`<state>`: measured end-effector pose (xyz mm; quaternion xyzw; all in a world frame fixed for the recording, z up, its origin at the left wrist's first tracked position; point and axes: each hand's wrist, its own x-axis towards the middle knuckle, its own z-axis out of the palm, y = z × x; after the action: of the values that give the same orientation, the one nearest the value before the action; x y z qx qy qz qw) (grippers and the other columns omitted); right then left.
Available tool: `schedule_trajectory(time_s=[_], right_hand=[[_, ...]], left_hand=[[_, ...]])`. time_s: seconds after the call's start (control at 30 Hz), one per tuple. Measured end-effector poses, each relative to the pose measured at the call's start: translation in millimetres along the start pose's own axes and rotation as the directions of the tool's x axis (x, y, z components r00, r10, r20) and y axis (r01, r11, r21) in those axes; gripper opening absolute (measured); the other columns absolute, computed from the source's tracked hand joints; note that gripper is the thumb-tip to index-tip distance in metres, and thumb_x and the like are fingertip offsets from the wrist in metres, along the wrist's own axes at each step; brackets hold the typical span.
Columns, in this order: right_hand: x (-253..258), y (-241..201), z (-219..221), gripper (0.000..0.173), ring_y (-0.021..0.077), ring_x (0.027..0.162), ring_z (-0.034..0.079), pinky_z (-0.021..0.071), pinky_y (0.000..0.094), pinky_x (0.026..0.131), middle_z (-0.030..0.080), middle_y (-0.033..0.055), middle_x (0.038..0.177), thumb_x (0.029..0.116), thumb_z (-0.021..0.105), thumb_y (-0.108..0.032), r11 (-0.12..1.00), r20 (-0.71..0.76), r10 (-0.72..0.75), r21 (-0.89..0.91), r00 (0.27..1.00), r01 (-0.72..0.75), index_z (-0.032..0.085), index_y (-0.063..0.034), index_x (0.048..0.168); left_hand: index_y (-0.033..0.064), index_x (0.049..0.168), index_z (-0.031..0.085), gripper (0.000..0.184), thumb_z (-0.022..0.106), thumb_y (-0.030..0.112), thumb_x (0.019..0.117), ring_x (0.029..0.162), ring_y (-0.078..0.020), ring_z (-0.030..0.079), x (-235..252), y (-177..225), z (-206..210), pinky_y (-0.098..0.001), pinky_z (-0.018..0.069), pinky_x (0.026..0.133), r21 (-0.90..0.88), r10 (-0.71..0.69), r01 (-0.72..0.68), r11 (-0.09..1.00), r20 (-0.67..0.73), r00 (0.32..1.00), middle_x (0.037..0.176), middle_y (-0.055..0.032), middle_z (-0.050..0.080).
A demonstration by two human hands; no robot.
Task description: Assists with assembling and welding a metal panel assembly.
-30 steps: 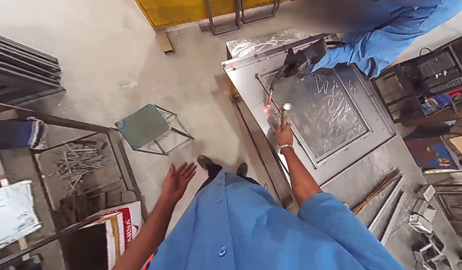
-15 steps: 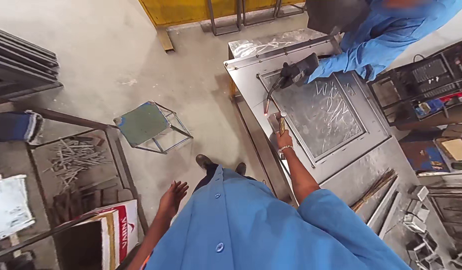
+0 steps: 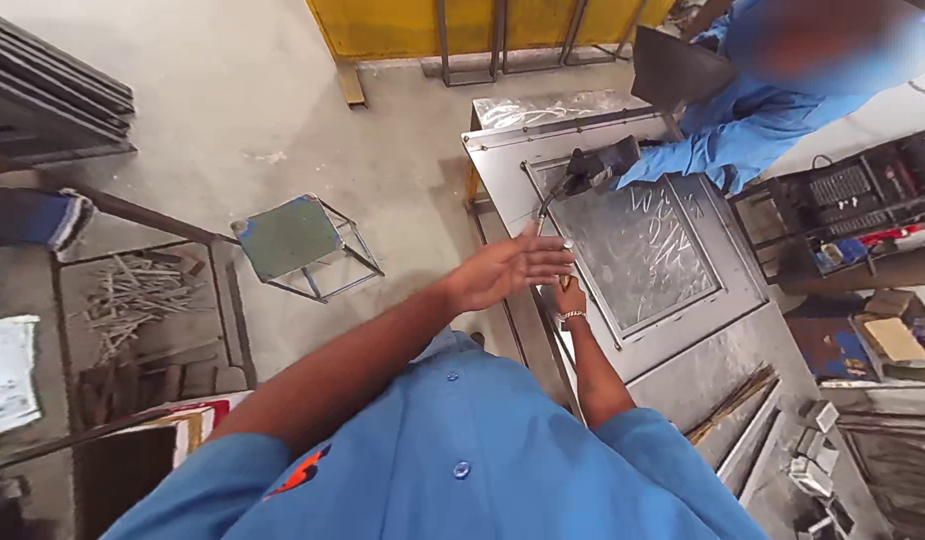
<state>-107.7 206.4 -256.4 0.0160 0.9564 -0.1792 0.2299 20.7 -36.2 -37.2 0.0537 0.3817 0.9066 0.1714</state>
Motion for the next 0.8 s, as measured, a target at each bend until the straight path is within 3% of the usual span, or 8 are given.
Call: schedule_trajectory(time_s=[0.17, 0.33, 0.47, 0.57, 0.67, 0.73, 0.77, 0.8], right_hand=[[-8, -1, -3, 0.062, 0.0374, 0.105, 0.072, 0.0559, 0.059, 0.09, 0.073, 0.0195, 0.114, 0.108, 0.037, -0.056, 0.994, 0.05, 0.042, -0.099, 0.998, -0.037, 0.042, -0.012, 0.152], [-6, -6, 1, 0.062, 0.0368, 0.109, 0.071, 0.0557, 0.0567, 0.093, 0.072, 0.0201, 0.117, 0.1084, 0.039, -0.054, 0.996, 0.07, 0.083, -0.044, 0.994, -0.08, 0.042, -0.0081, 0.15], [-18, -16, -1, 0.064, 0.0377, 0.116, 0.069, 0.0542, 0.056, 0.1, 0.068, 0.0232, 0.127, 0.1047, 0.051, -0.044, 0.997, 0.067, 0.075, -0.033, 0.995, -0.073, 0.039, -0.0027, 0.153], [-19, -15, -3, 0.061, 0.0362, 0.118, 0.068, 0.0532, 0.0544, 0.101, 0.068, 0.0229, 0.127, 0.1056, 0.049, -0.042, 0.997, 0.074, 0.069, -0.052, 0.995, -0.066, 0.042, -0.0009, 0.15], [-31, -12, -12, 0.055, 0.0372, 0.124, 0.062, 0.0482, 0.0515, 0.107, 0.063, 0.0278, 0.133, 0.1068, 0.054, -0.029, 0.999, 0.075, -0.01, 0.038, 0.997, 0.007, 0.044, 0.0048, 0.15], [-51, -28, -26, 0.06, 0.0383, 0.119, 0.066, 0.0518, 0.053, 0.104, 0.067, 0.0276, 0.127, 0.1016, 0.061, -0.031, 0.999, 0.02, 0.006, 0.051, 1.0, -0.007, 0.045, 0.0049, 0.147], [-73, -48, -51, 0.063, 0.0377, 0.125, 0.062, 0.0483, 0.0513, 0.108, 0.063, 0.0278, 0.134, 0.1043, 0.06, -0.031, 0.997, 0.089, 0.046, 0.06, 0.995, -0.052, 0.039, 0.0053, 0.152], [-91, -66, -72, 0.063, 0.0368, 0.132, 0.058, 0.0437, 0.049, 0.113, 0.057, 0.0278, 0.142, 0.1093, 0.051, -0.031, 0.997, 0.156, 0.072, 0.001, 0.985, -0.073, 0.031, 0.0059, 0.156]], left_hand=[[-0.0014, 0.15, 0.042, 0.074, 0.011, 0.053, 0.1102, 0.135, -0.033, 0.055, 17, -8, 9, -0.0486, 0.0429, 0.116, -0.05, -0.011, 0.011, 0.999, 0.003, 1.0, 0.147, -0.0219, 0.055], [-0.0021, 0.153, 0.036, 0.084, 0.005, 0.06, 0.1067, 0.136, -0.0321, 0.054, 17, -12, 2, -0.0468, 0.0433, 0.116, -0.11, 0.025, -0.034, 0.993, -0.089, 0.996, 0.149, -0.0218, 0.053], [-0.0016, 0.147, 0.044, 0.082, 0.004, 0.058, 0.1075, 0.13, -0.0312, 0.06, 16, -17, 11, -0.0463, 0.0462, 0.113, -0.127, 0.025, -0.035, 0.991, -0.074, 0.997, 0.14, -0.0211, 0.06], [-0.0029, 0.147, 0.045, 0.085, 0.001, 0.058, 0.1069, 0.132, -0.0332, 0.058, 17, -24, 18, -0.0468, 0.0453, 0.114, -0.147, -0.019, 0.014, 0.989, -0.035, 0.999, 0.142, -0.0233, 0.058], [-0.0037, 0.147, 0.044, 0.077, 0.001, 0.047, 0.1089, 0.133, -0.0334, 0.057, 16, -27, 24, -0.047, 0.0442, 0.115, -0.156, -0.036, 0.032, 0.987, -0.018, 0.999, 0.142, -0.0237, 0.058], [-0.005, 0.147, 0.044, 0.077, 0.001, 0.047, 0.1098, 0.133, -0.0339, 0.057, 16, -28, 26, -0.0474, 0.0449, 0.115, -0.16, -0.046, 0.043, 0.986, -0.012, 0.999, 0.143, -0.0245, 0.058], [-0.0049, 0.148, 0.043, 0.069, 0.005, 0.039, 0.1104, 0.133, -0.0336, 0.057, 15, -28, 26, -0.0472, 0.0444, 0.115, -0.186, -0.044, 0.044, 0.982, 0.0, 0.999, 0.142, -0.0245, 0.058], [-0.0042, 0.148, 0.043, 0.068, 0.005, 0.037, 0.1103, 0.132, -0.0328, 0.058, 15, -28, 26, -0.0465, 0.0446, 0.115, -0.192, -0.05, 0.05, 0.98, 0.004, 0.999, 0.142, -0.0238, 0.058]])
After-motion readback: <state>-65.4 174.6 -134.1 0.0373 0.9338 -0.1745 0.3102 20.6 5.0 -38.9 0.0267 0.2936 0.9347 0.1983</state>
